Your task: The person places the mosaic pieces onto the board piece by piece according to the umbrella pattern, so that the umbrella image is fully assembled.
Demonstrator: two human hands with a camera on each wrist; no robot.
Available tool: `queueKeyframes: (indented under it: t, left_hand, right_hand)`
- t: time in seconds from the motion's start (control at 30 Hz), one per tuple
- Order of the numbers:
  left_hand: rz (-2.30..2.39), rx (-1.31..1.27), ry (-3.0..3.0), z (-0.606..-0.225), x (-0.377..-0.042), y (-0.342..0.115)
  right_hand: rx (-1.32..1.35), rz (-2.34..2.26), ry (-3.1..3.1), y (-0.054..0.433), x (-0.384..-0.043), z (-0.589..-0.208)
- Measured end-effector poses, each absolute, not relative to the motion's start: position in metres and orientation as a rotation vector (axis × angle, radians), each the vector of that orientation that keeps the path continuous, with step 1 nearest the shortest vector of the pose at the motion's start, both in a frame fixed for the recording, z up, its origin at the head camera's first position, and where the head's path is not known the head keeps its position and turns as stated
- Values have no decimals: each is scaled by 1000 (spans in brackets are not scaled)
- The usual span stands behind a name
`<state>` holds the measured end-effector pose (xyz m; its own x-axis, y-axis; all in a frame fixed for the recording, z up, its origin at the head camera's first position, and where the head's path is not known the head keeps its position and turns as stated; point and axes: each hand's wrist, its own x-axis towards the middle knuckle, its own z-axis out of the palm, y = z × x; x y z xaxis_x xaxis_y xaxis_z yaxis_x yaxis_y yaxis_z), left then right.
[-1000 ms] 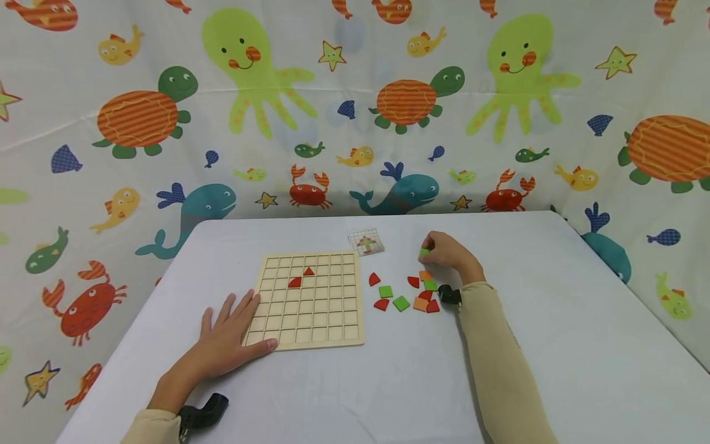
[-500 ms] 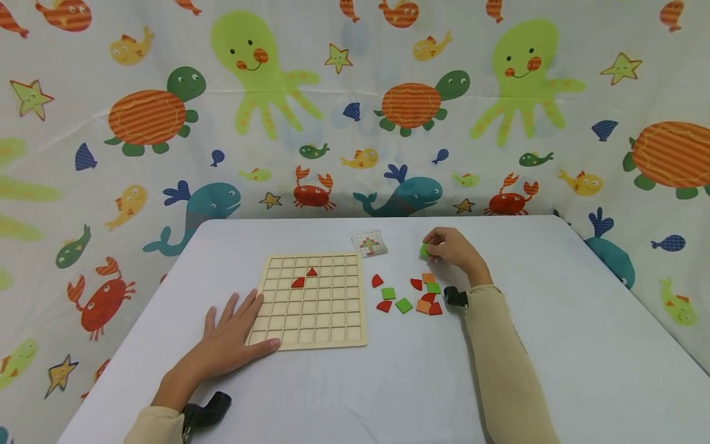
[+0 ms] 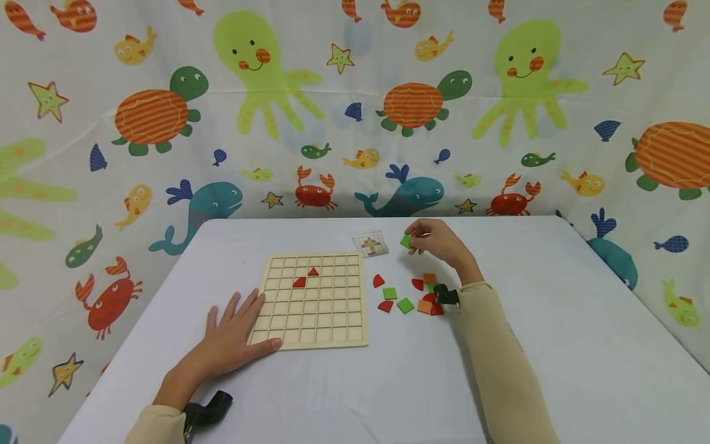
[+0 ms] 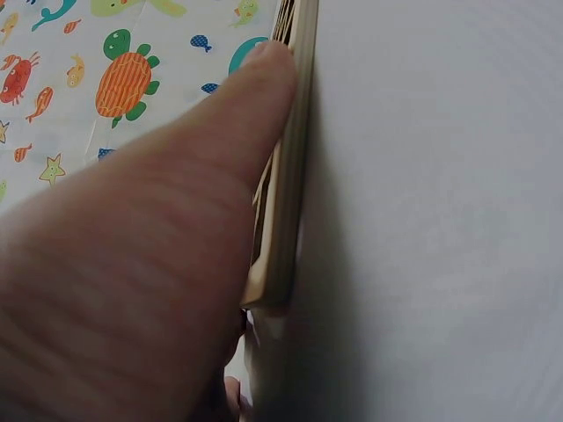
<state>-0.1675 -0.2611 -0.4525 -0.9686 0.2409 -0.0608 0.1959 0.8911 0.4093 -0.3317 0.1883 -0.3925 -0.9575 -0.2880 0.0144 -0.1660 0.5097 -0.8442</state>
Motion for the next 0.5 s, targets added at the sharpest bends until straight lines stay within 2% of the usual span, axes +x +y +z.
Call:
queueKeyframes:
  t: [0.5]
  left_hand:
    - [625,342,2951,-451,-166,-259]
  right_hand:
    - [-666,-1463,2641,133,-314,-369]
